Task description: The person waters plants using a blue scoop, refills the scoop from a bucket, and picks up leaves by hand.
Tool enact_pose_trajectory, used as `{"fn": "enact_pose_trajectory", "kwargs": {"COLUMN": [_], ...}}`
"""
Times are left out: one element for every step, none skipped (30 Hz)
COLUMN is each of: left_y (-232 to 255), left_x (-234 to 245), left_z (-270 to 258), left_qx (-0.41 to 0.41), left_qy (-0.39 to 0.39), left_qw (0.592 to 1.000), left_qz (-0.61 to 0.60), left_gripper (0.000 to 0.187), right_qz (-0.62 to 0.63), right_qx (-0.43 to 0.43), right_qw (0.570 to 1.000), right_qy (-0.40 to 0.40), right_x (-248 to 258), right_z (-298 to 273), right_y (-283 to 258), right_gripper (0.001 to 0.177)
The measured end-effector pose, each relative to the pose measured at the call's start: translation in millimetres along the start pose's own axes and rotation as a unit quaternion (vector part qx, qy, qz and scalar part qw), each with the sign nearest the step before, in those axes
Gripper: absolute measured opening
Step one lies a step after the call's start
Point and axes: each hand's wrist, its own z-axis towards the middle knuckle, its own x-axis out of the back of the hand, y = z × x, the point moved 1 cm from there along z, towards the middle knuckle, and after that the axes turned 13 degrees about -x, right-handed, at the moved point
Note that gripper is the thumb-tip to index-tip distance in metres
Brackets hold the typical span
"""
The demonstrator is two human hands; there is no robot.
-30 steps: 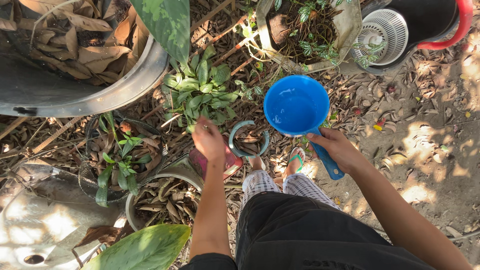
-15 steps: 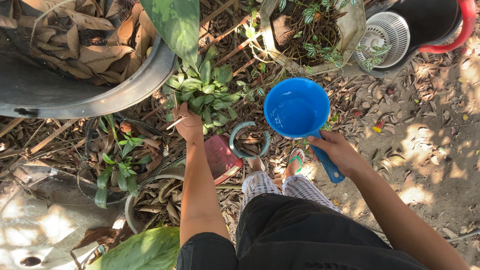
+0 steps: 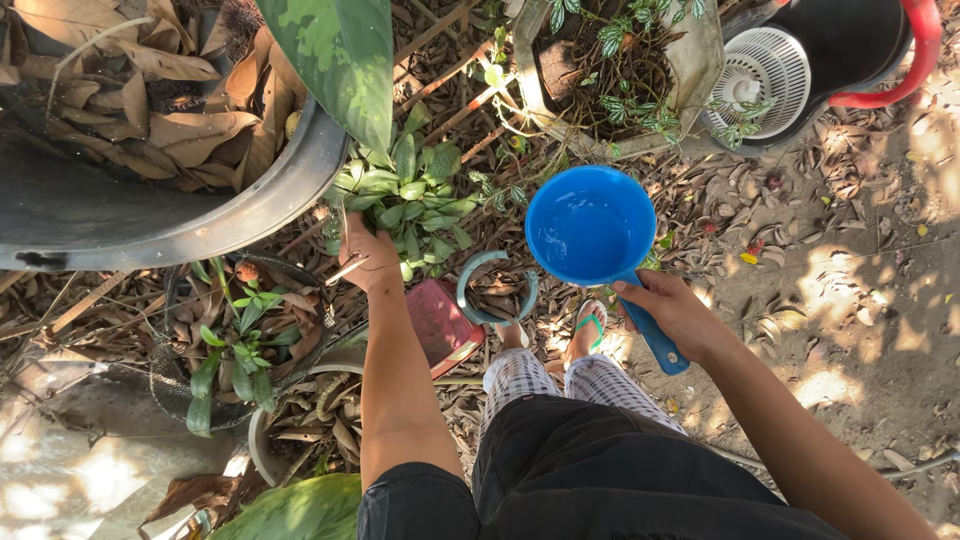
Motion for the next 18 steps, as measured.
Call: {"fn": "enact_pose_trajectory", "kwargs": {"left_y": [1, 1, 2, 3, 5, 6, 6, 7, 8, 10, 12, 14, 16, 18, 21, 23, 25, 27], "left_x": [2, 3, 5, 5, 6, 7, 8, 10, 11, 13, 15, 17, 18, 20, 21, 23, 25, 29], "left_z": [1, 1, 2, 2, 3, 4, 4, 2, -1, -3, -6, -8, -10, -12, -14, -17, -21, -25], "left_qx": [0.007, 0.014, 0.021, 0.023, 0.025, 0.027, 0.026, 0.025, 0.024, 0.032, 0.04, 0.047, 0.061, 0.075, 0.088, 0.072, 0.055, 0.038], "left_qy": [0.013, 0.027, 0.04, 0.048, 0.055, 0.063, 0.077, 0.091, 0.105, 0.119, 0.132, 0.147, 0.143, 0.14, 0.137, 0.168, 0.199, 0.231], "left_qw": [1.0, 0.999, 0.998, 0.998, 0.997, 0.997, 0.996, 0.994, 0.991, 0.988, 0.984, 0.979, 0.978, 0.976, 0.975, 0.971, 0.965, 0.959], "left_qz": [-0.017, -0.034, -0.051, -0.044, -0.038, -0.03, -0.045, -0.059, -0.074, -0.094, -0.114, -0.134, -0.141, -0.147, -0.153, -0.157, -0.16, -0.161], "left_gripper": [0.037, 0.036, 0.034, 0.032, 0.029, 0.027, 0.026, 0.024, 0.023, 0.023, 0.023, 0.023, 0.024, 0.025, 0.026, 0.026, 0.025, 0.025], "right_qz": [-0.001, -0.003, -0.005, -0.008, -0.009, -0.009, -0.01, -0.011, -0.012, -0.014, -0.015, -0.015, -0.016, -0.022, -0.027, -0.033, -0.033, -0.032], "right_qx": [0.0, -0.003, -0.006, -0.009, -0.004, 0.001, 0.005, 0.002, -0.001, -0.004, -0.005, -0.006, -0.006, -0.005, -0.005, -0.004, 0.0, 0.006], "right_qw": [1.0, 1.0, 1.0, 1.0, 1.0, 1.0, 1.0, 1.0, 1.0, 1.0, 1.0, 1.0, 1.0, 1.0, 1.0, 0.999, 0.999, 0.999], "right_qy": [0.0, 0.002, 0.004, 0.005, 0.003, 0.002, 0.0, 0.001, 0.003, 0.005, 0.008, 0.011, 0.014, 0.014, 0.014, 0.014, 0.013, 0.01], "right_x": [0, 1, 1, 1, 2, 2, 2, 2, 2, 3, 3, 3, 3, 3, 4, 5, 6, 6], "right_z": [0, 1, 1, 2, 2, 3, 3, 3, 3, 3, 2, 2, 2, 2, 2, 2, 2, 2], "right_y": [0, 0, -1, -1, -1, -2, -3, -4, -4, -5, -6, -6, -7, -8, -8, -8, -8, -8], "right_gripper": [0.026, 0.026, 0.026, 0.027, 0.027, 0.027, 0.027, 0.027, 0.028, 0.028, 0.027, 0.027, 0.027, 0.028, 0.029, 0.031, 0.031, 0.031]}}
